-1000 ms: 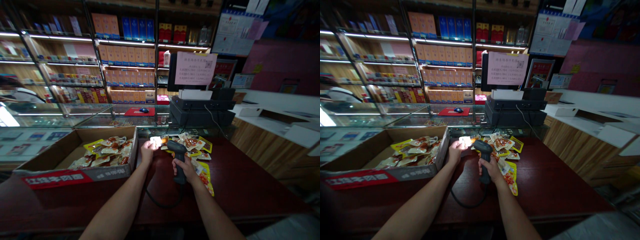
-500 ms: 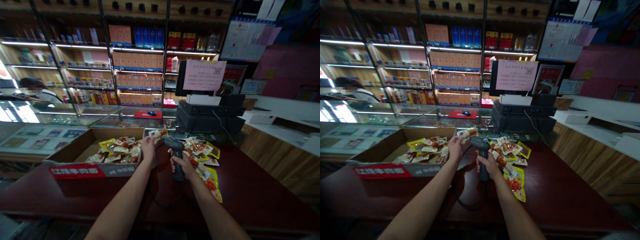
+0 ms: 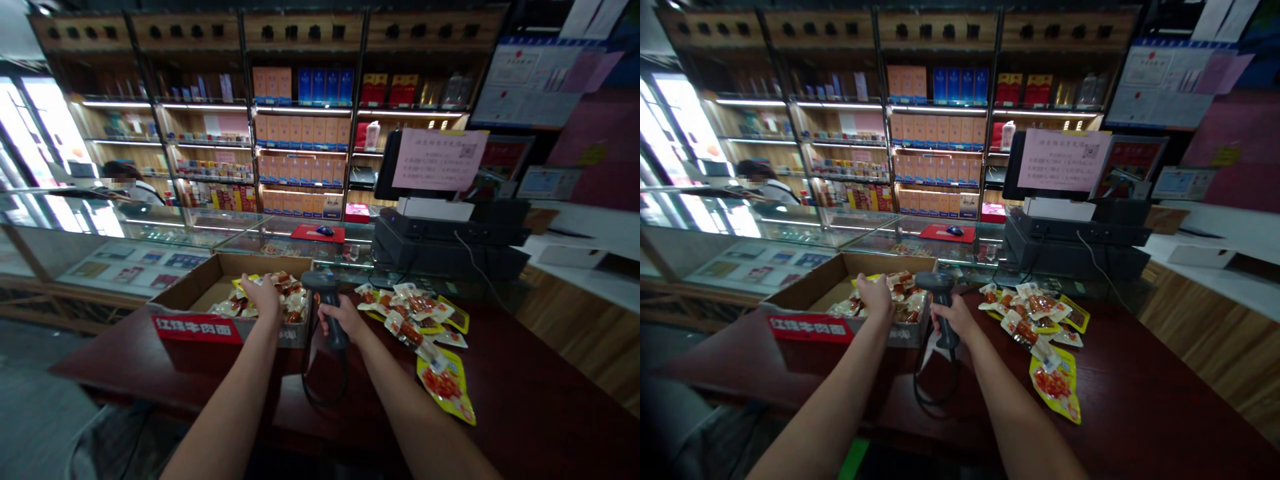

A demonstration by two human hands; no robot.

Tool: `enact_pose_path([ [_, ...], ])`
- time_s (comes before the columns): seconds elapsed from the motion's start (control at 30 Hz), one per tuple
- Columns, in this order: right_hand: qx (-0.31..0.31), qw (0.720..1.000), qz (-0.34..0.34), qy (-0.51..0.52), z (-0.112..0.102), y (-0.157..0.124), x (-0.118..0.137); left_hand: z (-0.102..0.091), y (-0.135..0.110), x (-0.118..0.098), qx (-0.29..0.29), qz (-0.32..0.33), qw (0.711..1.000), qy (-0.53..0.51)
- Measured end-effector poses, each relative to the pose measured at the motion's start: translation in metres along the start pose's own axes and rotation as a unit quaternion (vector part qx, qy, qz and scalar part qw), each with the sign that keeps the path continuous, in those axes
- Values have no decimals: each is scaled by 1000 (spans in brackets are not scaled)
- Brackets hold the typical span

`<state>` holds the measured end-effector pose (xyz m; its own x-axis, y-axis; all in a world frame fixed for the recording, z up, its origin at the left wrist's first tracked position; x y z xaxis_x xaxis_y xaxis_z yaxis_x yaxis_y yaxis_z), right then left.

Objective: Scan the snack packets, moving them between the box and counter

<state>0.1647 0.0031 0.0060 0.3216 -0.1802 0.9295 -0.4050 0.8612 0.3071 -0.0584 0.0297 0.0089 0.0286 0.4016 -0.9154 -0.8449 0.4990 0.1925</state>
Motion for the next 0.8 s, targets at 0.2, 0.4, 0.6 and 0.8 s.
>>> enact_pose_path([
  [0.2,-16,1000,5,-12,-10,-7,-4,4,-23,-22,20,52,998,-41],
  [0.4,-100,995,-12,-25,-59,-37,6,55,-89,-26,210,38,973,-93],
  [0.6,-218,974,-55,-27,-128,-84,26,125,-183,41,476,-115,869,70],
  [0.8,-305,947,-98,-29,-169,-118,33,153,-244,101,526,-246,782,225],
])
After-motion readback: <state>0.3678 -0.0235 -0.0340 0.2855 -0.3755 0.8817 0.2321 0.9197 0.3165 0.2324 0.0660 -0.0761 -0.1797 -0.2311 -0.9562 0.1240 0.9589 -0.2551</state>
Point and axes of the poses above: each hand's wrist, its own y-axis towards the middle knuckle, its own z-axis out of the palm, x = y × z, the point moved 8 cm from there along y, towards the middle knuckle, and after that the axes turned 6 degrees about -z, right-handed, at the moved point
